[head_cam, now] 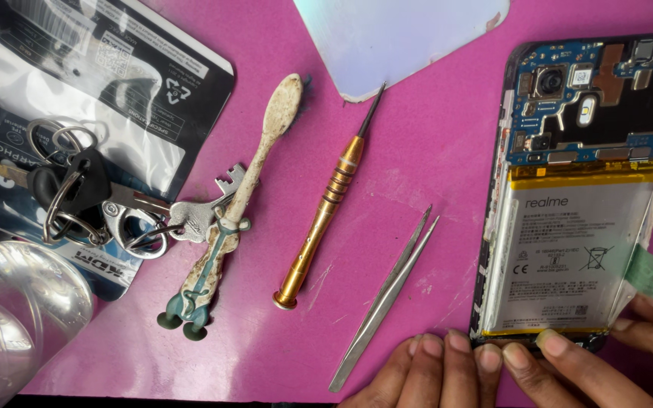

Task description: The person is repairing a disassembled smartphone on a pink workbench. They use tweezers to carefully remove a small circuit board from the bottom of the phone's chassis, then place it on the table. The person then picks up a new battery and positions it over the phone's internal cavity, preparing to install it.

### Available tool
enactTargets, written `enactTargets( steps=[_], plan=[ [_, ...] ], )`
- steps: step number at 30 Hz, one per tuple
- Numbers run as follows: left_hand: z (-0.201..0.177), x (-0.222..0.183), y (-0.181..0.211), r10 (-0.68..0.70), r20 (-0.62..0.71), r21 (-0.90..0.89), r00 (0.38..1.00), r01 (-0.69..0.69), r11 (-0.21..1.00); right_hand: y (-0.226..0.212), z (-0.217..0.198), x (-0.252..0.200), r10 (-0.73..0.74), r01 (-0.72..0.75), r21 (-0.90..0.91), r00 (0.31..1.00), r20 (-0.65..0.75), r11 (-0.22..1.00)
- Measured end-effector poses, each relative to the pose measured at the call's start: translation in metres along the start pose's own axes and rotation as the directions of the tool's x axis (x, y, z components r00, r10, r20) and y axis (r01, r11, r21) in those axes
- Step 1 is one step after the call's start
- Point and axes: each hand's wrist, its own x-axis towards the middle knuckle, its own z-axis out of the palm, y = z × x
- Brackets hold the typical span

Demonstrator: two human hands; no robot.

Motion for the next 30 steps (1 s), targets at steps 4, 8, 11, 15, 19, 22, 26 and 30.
enactTargets(
  steps=[4, 8, 11, 15, 19, 22, 26, 30],
  plan=[
    [0.002, 0.001, 0.002, -0.022, -0.029, 0.007, 0.999, 0.022, 1.000, -0.001, 0.000, 0.007, -0.081, 0.081, 0.002, 0.996, -0.046, 0.997],
    [0.005, 0.004, 0.011, -0.073, -0.070, 0.008, 0.995, 0.074, 0.997, 0.009, -0.008, 0.010, -0.336, 0.335, -0.051, 0.942, 0.003, 0.941],
    [0.010, -0.001, 0.007, -0.053, -0.149, 0.000, 0.987, 0.053, 0.999, 0.021, -0.010, 0.005, -0.420, 0.425, -0.078, 0.905, 0.067, 0.902],
    [-0.004, -0.002, 0.006, -0.116, -0.090, -0.181, 0.989, 0.098, 0.979, 0.047, -0.006, 0.012, -0.485, 0.514, -0.118, 0.850, 0.207, 0.850],
    [0.001, -0.005, -0.006, -0.036, -0.158, -0.131, 0.987, 0.015, 0.991, 0.036, -0.019, 0.013, -0.543, 0.550, -0.069, 0.834, 0.102, 0.832],
    [0.000, 0.000, 0.002, -0.124, -0.152, -0.173, 0.981, 0.097, 0.980, 0.034, -0.016, 0.015, -0.550, 0.557, -0.109, 0.831, 0.084, 0.824],
    [-0.001, 0.001, -0.003, -0.100, -0.140, -0.131, 0.985, 0.081, 0.988, 0.024, -0.014, 0.011, -0.491, 0.498, -0.086, 0.866, 0.089, 0.863],
    [-0.005, -0.001, -0.015, 0.010, -0.105, -0.078, 0.994, -0.018, 0.997, 0.024, -0.015, 0.015, -0.527, 0.530, -0.065, 0.848, 0.061, 0.845]
  ],
)
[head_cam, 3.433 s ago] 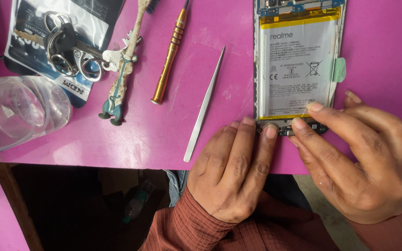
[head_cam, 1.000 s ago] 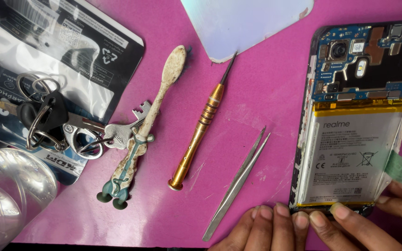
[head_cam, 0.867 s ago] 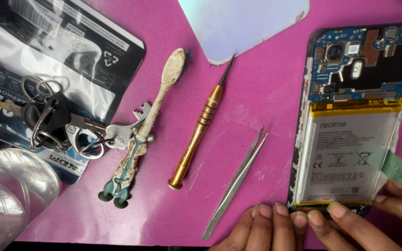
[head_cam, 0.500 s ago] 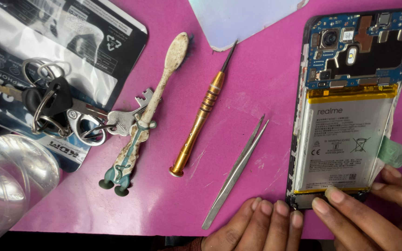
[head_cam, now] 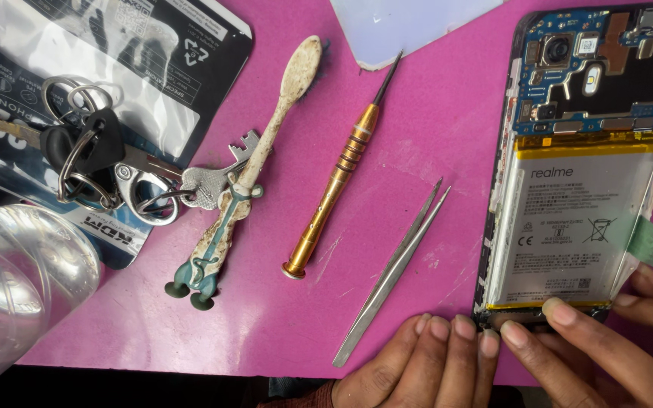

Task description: The person is repairing a disassembled smartphone on a pink workbench. They use tweezers to carefully remove a small circuit board from the bottom of the phone's chassis, then place it on the table. The person then picks up a new battery and positions it over the phone's internal cavity, preparing to install it.

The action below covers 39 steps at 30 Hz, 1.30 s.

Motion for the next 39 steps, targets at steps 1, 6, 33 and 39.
enactTargets(
  steps=[1, 6, 33, 39],
  plan=[
    [0.001, 0.001, -0.001, -0.012, -0.012, -0.002, 1.000, 0.012, 1.000, -0.001, 0.000, 0.001, 0.013, -0.013, 0.000, 1.000, 0.019, 1.000],
    [0.001, 0.004, -0.008, 0.008, -0.030, -0.025, 1.000, -0.009, 1.000, -0.009, -0.003, 0.009, 0.077, -0.076, 0.068, 0.997, 0.000, 0.995],
    [-0.003, 0.009, -0.002, -0.084, -0.050, -0.136, 0.995, 0.077, 0.988, 0.004, -0.005, 0.012, -0.025, 0.024, 0.033, 0.999, 0.027, 0.999],
    [-0.008, 0.013, -0.002, -0.105, -0.031, -0.137, 0.994, 0.100, 0.985, 0.001, -0.012, 0.019, -0.010, 0.009, 0.007, 0.997, 0.073, 1.000]
  ],
)
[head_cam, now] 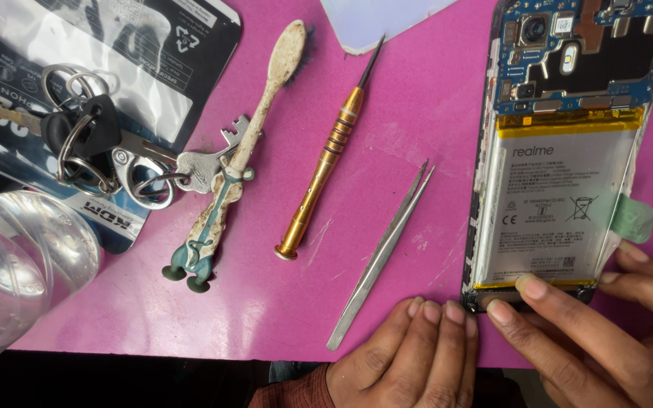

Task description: The person is repairing a disassembled smartphone on a pink workbench. They use tweezers to carefully remove a small circuit board from the bottom of the phone's chassis, then place it on the table. The person then picks up a new battery and positions it over the phone's internal cavity, preparing to install it.

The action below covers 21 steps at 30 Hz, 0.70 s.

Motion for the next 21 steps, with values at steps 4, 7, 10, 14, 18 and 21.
enactTargets(
  steps=[4, 7, 10, 14, 18, 21],
  plan=[
    [-0.003, 0.002, 0.000, -0.014, 0.005, -0.015, 1.000, 0.014, 1.000, -0.002, -0.005, 0.005, -0.034, 0.034, -0.018, 0.999, -0.008, 0.999],
    [-0.003, 0.007, 0.008, -0.133, -0.014, -0.032, 0.991, 0.132, 0.991, -0.003, -0.002, 0.009, -0.029, 0.029, -0.006, 0.997, -0.070, 1.000],
    [0.003, 0.019, 0.023, -0.307, -0.031, -0.010, 0.951, 0.307, 0.952, -0.009, 0.007, 0.007, 0.020, -0.019, 0.006, 0.984, -0.175, 1.000],
    [0.007, 0.017, 0.022, -0.264, -0.020, 0.050, 0.964, 0.265, 0.963, -0.013, 0.007, -0.002, 0.088, -0.083, 0.048, 0.990, -0.113, 0.995],
    [0.009, 0.016, 0.027, -0.247, 0.007, 0.118, 0.969, 0.244, 0.962, -0.004, 0.009, -0.008, 0.044, -0.041, 0.037, 0.996, -0.079, 0.998],
    [0.015, 0.007, 0.018, -0.057, 0.046, 0.243, 0.997, 0.044, 0.969, -0.003, 0.014, -0.008, 0.048, -0.042, 0.053, 0.993, -0.107, 0.998]
  ],
)
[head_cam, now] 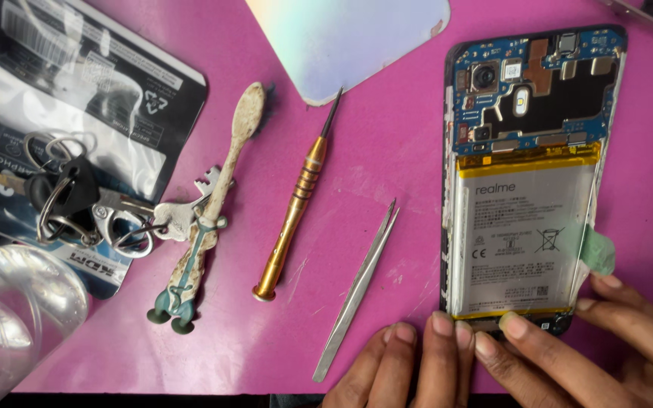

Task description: The person is repairing a disassembled smartphone on a pink workbench. They use tweezers to carefully remove a small circuit board from the bottom of the phone's chassis, then place it on the table. The person then picks up a new battery and positions it over the phone's internal cavity, preparing to install it.

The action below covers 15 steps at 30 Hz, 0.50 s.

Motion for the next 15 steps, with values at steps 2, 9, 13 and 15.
enactTargets(
  steps=[2, 9, 13, 15],
  plan=[
    [-0.007, 0.001, 0.010, -0.062, 0.103, -0.053, 0.993, 0.068, 0.996, -0.017, 0.007, -0.001, 0.295, -0.292, 0.048, 0.954, -0.061, 0.955],
    [-0.008, -0.014, 0.031, -0.082, 0.203, -0.070, 0.976, 0.098, 0.993, -0.038, 0.012, 0.003, 0.639, -0.612, 0.216, 0.765, -0.084, 0.761],
    [-0.007, -0.018, 0.030, 0.000, 0.202, 0.012, 0.979, -0.003, 1.000, -0.027, 0.016, -0.005, 0.544, -0.518, 0.202, 0.832, -0.108, 0.831],
    [-0.005, -0.015, 0.022, 0.047, 0.196, 0.039, 0.980, -0.055, 0.998, -0.029, 0.020, -0.008, 0.573, -0.538, 0.228, 0.809, -0.130, 0.812]
  ],
)
